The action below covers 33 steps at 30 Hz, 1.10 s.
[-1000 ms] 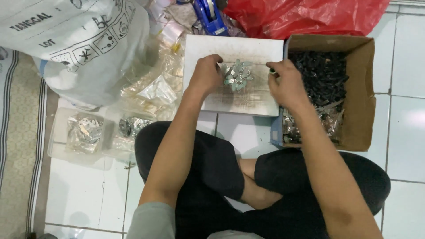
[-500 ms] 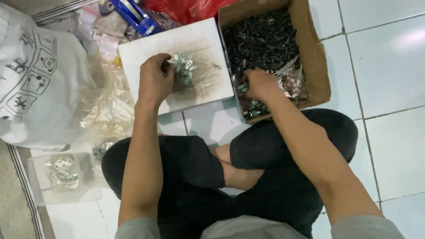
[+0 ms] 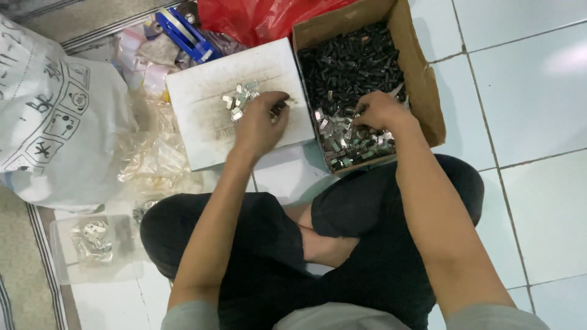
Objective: Packaging small metal hinges or brackets into plastic bags from a bulk container while sitting on the floor.
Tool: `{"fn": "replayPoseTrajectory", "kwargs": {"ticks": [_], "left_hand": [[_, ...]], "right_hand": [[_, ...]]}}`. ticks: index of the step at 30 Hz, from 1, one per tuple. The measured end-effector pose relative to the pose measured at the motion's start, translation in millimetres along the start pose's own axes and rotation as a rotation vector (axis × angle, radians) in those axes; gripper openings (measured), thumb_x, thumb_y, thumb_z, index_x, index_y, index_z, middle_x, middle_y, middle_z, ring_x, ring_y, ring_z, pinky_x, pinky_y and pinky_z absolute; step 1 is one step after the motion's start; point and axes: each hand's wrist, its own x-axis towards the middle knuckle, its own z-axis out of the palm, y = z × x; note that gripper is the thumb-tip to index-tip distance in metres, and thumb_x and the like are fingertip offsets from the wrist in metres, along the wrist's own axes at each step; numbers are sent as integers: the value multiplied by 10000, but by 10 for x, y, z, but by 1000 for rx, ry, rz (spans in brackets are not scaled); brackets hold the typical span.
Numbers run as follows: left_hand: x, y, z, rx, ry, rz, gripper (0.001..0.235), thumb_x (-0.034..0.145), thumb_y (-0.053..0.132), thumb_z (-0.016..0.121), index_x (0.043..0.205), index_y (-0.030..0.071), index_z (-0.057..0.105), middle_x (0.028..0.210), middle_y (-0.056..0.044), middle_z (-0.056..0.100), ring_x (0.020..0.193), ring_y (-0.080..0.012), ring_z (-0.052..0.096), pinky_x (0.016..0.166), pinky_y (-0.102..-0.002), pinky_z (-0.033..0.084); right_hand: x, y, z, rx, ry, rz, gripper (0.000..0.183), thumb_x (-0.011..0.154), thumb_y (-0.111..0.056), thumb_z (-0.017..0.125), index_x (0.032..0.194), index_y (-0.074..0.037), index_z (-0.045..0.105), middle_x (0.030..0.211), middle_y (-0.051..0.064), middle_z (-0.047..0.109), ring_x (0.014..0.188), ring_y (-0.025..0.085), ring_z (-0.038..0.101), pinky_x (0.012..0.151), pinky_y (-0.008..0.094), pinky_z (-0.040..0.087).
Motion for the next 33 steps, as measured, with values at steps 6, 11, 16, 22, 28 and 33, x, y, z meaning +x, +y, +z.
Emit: {"fn": "replayPoseTrajectory", "kwargs": {"ticks": [6,11,16,22,28,33], "left_hand": [[264,289,894,-328,-133,-221,320,954,166,644,1237,32,710,1101,-206,747,995,-318,757,829,-410,640],[361,483,1198,-436,-229,-420,399,991,291,634,1319,71,692,1289,-209,691,1181,-332,688,976,-451,589],[399,341,1469,-615,-113,-541,381,906,121,678,1259,-18,710,1193,-290,709,1082,-352,719,852,-413,642],[388,190,1599,-782,-27,-528,314,903,-12,692,1214,-53,713,1118,-274,707,989,-299,706,793,-415,663],[433,214,1712,-805,24,-516,293,902,0,697,1191,-39,728,1034,-246,719,893,-241,696,714,-381,658],[423,237,1737,-861,103,-560,286,930,23,664,1199,-59,718,1002,-229,704,860,-244,694,689,-367,645]], "right_hand": [[-238,102,-389,251,-112,-65,529,848,-318,829,1203,56,707,1142,337,701,1042,460,691,764,539,590],[-150,287,-376,412,-109,-112,448,820,-248,855,1111,62,716,915,202,739,757,282,668,542,370,558],[109,419,-273,517,-97,-123,380,770,-203,890,1046,5,733,839,168,757,650,253,717,515,356,587],[111,384,-300,558,-97,-105,346,813,-131,838,1103,17,722,914,205,760,701,257,745,620,344,620],[71,369,-354,521,-67,-121,304,833,-121,812,1110,-9,758,931,175,776,736,242,749,653,329,616],[136,372,-271,464,-62,-132,335,831,-113,792,1150,-20,755,913,167,781,718,246,751,633,339,612]]}}
